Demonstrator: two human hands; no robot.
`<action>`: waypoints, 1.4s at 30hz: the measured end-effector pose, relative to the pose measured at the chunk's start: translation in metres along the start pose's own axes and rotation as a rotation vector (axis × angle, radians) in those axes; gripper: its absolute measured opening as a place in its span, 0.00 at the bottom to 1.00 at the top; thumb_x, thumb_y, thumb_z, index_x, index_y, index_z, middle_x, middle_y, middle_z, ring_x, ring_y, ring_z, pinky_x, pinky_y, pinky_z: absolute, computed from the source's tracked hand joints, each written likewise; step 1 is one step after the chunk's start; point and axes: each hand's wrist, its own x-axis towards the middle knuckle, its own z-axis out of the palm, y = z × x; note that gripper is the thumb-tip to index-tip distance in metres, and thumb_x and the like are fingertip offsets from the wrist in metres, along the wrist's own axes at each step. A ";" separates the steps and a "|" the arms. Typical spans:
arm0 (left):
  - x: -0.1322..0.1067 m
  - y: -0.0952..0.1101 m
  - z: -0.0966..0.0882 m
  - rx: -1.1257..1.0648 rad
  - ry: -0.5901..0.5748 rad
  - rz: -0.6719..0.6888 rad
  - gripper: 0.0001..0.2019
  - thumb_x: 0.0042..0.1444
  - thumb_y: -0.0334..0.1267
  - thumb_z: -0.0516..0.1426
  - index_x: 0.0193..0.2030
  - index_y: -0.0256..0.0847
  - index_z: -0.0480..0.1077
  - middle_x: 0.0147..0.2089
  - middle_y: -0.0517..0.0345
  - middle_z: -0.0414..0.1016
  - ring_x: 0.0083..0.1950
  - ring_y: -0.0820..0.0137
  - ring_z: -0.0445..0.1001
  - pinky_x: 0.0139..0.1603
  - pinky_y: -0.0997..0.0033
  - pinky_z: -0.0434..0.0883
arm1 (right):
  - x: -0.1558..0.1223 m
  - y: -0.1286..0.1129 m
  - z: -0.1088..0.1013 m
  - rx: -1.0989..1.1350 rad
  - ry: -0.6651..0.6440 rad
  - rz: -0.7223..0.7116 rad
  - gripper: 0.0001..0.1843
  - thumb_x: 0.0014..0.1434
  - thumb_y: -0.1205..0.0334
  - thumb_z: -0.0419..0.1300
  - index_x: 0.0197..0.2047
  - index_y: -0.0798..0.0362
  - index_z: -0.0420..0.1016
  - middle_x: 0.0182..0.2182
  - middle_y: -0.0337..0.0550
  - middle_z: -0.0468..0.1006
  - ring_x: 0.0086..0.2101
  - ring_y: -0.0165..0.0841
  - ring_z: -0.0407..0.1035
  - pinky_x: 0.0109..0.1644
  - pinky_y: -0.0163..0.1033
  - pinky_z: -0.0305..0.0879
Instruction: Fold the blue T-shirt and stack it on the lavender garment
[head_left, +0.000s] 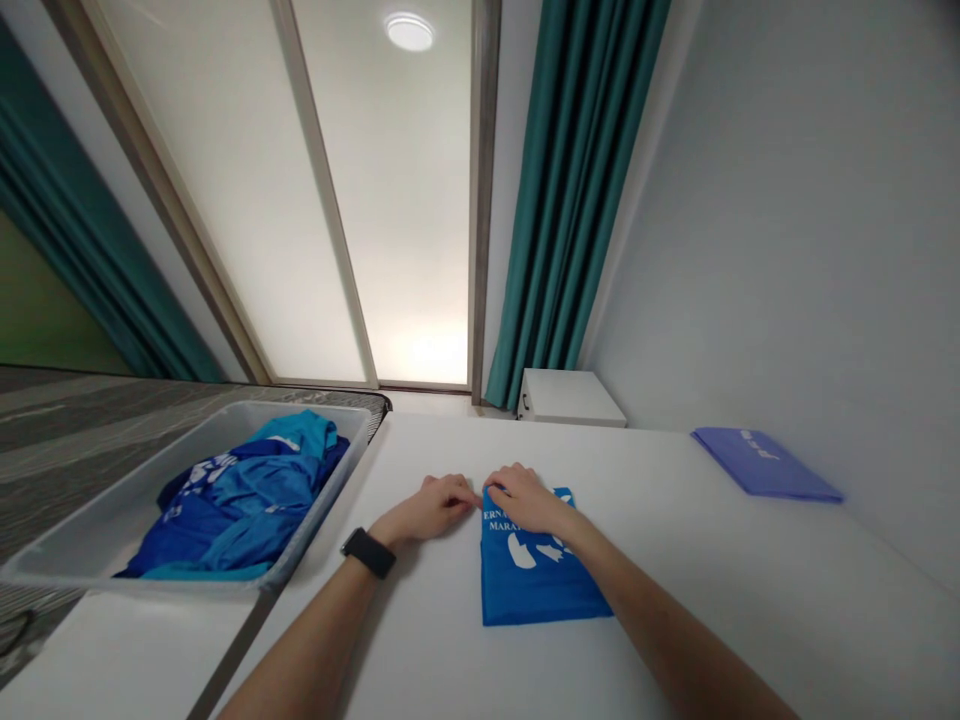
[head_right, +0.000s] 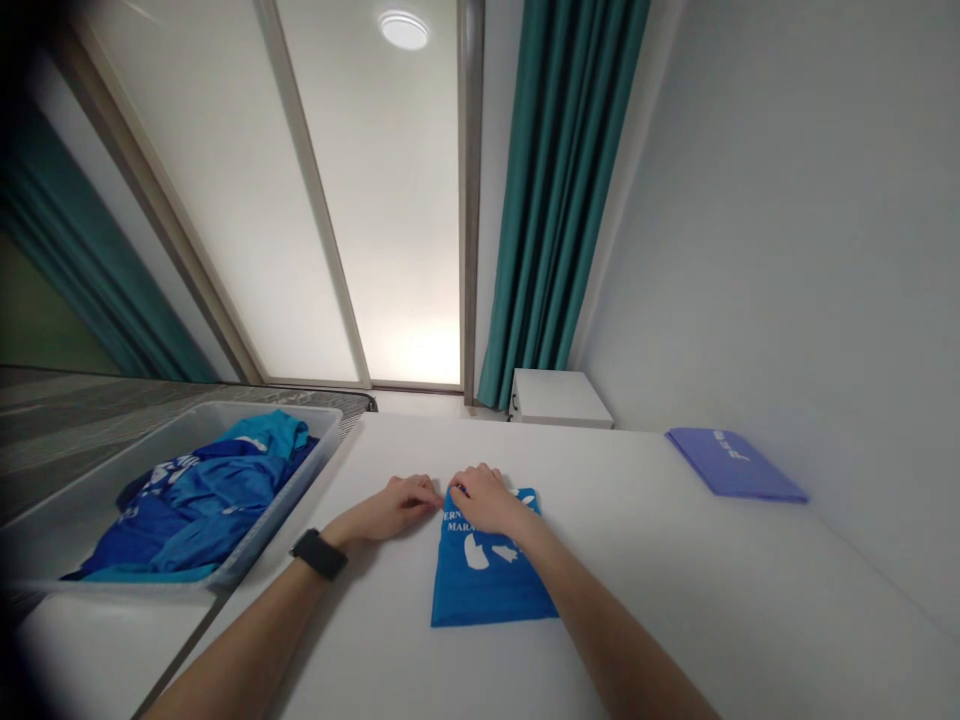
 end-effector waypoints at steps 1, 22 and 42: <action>0.000 -0.001 0.001 0.020 -0.006 -0.001 0.16 0.64 0.36 0.49 0.44 0.49 0.78 0.43 0.55 0.75 0.47 0.63 0.72 0.55 0.60 0.59 | 0.000 -0.001 0.000 -0.030 -0.002 -0.005 0.17 0.67 0.61 0.47 0.40 0.50 0.78 0.40 0.45 0.78 0.45 0.39 0.66 0.48 0.42 0.55; -0.008 0.005 0.006 0.174 0.021 0.013 0.16 0.65 0.30 0.48 0.47 0.50 0.76 0.41 0.58 0.70 0.48 0.66 0.69 0.51 0.62 0.56 | -0.008 -0.001 -0.007 0.221 0.069 -0.029 0.13 0.60 0.72 0.50 0.39 0.53 0.76 0.36 0.43 0.76 0.41 0.35 0.67 0.52 0.41 0.55; -0.022 0.014 -0.004 0.286 -0.130 0.023 0.21 0.61 0.29 0.51 0.55 0.55 0.73 0.43 0.56 0.69 0.48 0.64 0.68 0.53 0.59 0.57 | -0.007 -0.004 -0.005 -0.058 0.061 -0.087 0.12 0.70 0.62 0.46 0.47 0.54 0.68 0.40 0.47 0.78 0.40 0.36 0.70 0.48 0.40 0.56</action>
